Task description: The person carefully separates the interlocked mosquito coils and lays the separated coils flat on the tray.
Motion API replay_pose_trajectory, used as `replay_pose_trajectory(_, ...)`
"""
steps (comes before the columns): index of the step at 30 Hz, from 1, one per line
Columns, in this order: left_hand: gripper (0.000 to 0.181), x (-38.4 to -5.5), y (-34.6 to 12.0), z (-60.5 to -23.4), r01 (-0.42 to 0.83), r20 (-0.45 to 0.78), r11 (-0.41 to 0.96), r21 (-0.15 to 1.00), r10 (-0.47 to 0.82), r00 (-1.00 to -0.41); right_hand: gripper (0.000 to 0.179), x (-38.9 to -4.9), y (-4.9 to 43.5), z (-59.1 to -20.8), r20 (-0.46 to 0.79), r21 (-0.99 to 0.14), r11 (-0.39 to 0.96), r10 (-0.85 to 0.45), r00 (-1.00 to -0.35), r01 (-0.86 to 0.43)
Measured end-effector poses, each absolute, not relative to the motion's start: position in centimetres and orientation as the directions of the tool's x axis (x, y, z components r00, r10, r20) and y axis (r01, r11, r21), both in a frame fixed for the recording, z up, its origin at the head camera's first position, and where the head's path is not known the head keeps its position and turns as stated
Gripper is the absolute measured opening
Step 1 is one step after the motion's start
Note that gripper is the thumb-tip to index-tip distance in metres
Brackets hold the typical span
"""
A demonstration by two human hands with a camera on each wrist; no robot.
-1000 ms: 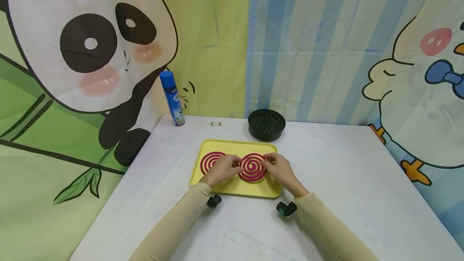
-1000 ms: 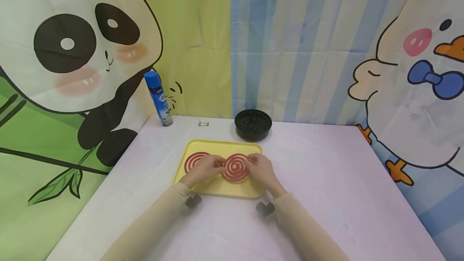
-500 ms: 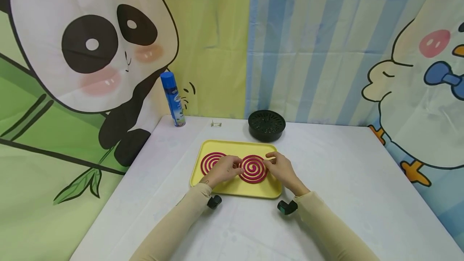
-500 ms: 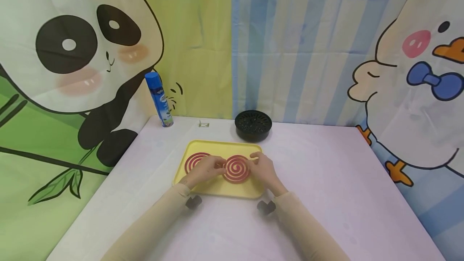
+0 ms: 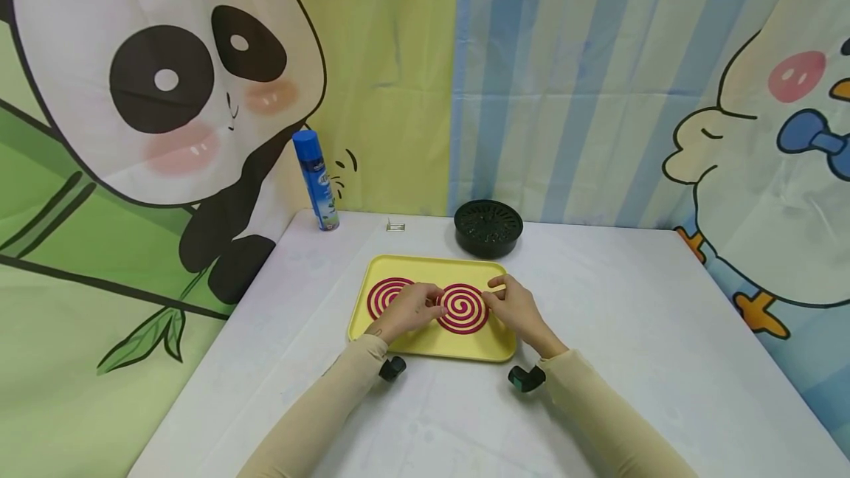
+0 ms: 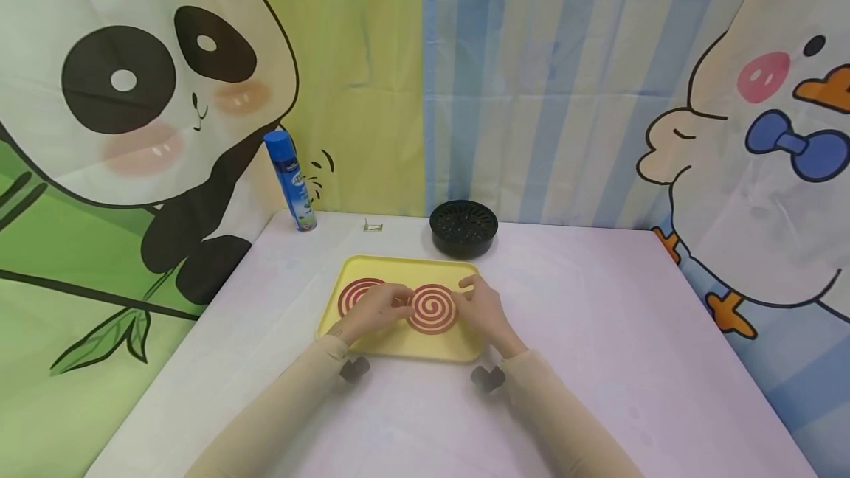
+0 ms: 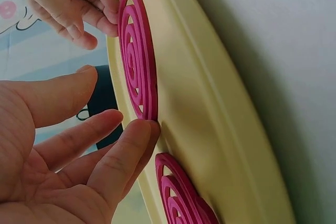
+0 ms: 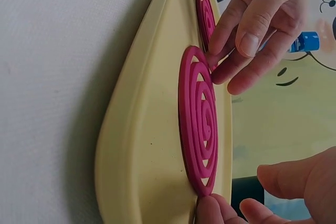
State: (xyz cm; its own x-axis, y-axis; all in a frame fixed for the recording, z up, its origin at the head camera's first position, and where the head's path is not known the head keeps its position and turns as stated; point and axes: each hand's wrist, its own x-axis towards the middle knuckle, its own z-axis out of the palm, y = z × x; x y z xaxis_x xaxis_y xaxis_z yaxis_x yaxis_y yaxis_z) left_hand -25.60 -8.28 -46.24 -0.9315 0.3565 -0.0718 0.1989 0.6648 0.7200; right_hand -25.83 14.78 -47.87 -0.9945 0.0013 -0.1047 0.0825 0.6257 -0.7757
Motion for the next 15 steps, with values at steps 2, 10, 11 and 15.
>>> replay_pose_trajectory(2,0.037,-25.61,-8.32,-46.26,0.203,-0.068,0.663,0.72,0.359,-0.931,0.038,-25.82,14.76,-47.9,-0.106,-0.774,0.628,-0.003,-0.994,0.08)
replay_pose_trajectory(10,0.038,-25.6,-8.56,-46.54,0.21,-0.054,0.655,0.726,0.359,-0.932,0.039,-25.6,14.72,-47.75,-0.112,-0.785,0.614,-0.003,-0.994,0.086)
replay_pose_trajectory(11,0.038,-25.61,-8.56,-46.53,0.207,-0.055,0.653,0.728,0.357,-0.932,0.039,-25.58,14.74,-47.75,-0.11,-0.786,0.613,-0.005,-0.994,0.084)
replay_pose_trajectory(15,0.038,-25.56,-8.41,-46.42,0.198,-0.061,0.646,0.737,0.355,-0.933,0.04,-25.49,14.92,-47.63,-0.111,-0.788,0.61,-0.002,-0.994,0.087)
